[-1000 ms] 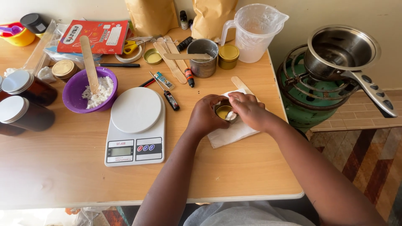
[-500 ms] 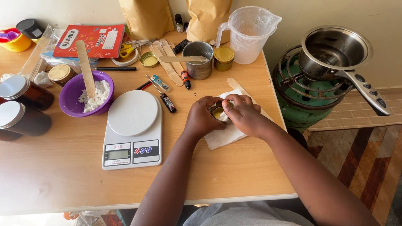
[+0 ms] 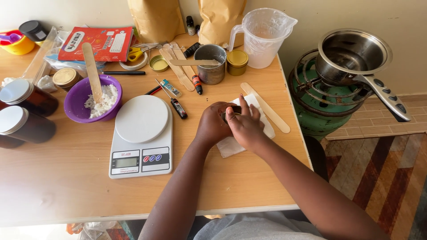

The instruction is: Stirring melted wax in a pot on a portable stove and cleaning metal candle tins with a cloth.

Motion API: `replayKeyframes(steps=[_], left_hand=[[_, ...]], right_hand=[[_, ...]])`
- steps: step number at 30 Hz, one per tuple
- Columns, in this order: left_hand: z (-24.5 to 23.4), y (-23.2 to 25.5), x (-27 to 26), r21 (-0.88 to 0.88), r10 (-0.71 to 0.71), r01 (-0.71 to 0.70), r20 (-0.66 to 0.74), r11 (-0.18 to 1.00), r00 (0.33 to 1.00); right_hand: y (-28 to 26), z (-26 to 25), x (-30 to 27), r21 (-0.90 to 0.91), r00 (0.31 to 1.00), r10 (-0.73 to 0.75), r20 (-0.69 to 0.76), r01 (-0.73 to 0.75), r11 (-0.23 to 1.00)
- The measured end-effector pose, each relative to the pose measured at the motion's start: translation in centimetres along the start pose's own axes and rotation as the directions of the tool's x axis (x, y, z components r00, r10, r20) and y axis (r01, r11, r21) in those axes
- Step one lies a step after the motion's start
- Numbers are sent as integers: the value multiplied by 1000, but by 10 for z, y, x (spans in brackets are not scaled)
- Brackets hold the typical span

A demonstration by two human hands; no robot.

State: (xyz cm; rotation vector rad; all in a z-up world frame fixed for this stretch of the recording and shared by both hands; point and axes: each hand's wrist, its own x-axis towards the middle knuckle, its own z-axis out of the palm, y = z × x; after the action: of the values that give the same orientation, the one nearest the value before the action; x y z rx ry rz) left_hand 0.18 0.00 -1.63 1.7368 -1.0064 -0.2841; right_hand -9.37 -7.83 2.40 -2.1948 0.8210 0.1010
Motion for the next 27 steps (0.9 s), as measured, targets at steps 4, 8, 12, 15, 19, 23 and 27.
replayKeyframes(steps=[4,8,12,15,19,23,27], left_hand=[[2,-8,0,0,25,-25,-5,1000,1000],[4,-7,4,-15,-33,33,3,999,999],[3,-10,3,-18,-55,55,14,998,998],[3,-9,4,-23,-70,70,18,997,997],[2,-9,5,-33,-106,107,40,994,994],[0,-9,5,-21,-117,118,59,993,991],[-5,3,1,-38,-124,126,68,991,990]], right_hand=[[5,-11,-5,36,998,-67,-5,67,997],[44,-6,20,-161,987,-155,39,159,974],[47,-24,24,-302,959,-262,106,282,911],[42,-43,28,-484,939,-316,138,343,805],[33,-58,33,-724,886,-430,173,410,555],[13,-70,23,-711,837,-514,187,476,518],[0,-92,11,-587,756,-633,169,593,552]])
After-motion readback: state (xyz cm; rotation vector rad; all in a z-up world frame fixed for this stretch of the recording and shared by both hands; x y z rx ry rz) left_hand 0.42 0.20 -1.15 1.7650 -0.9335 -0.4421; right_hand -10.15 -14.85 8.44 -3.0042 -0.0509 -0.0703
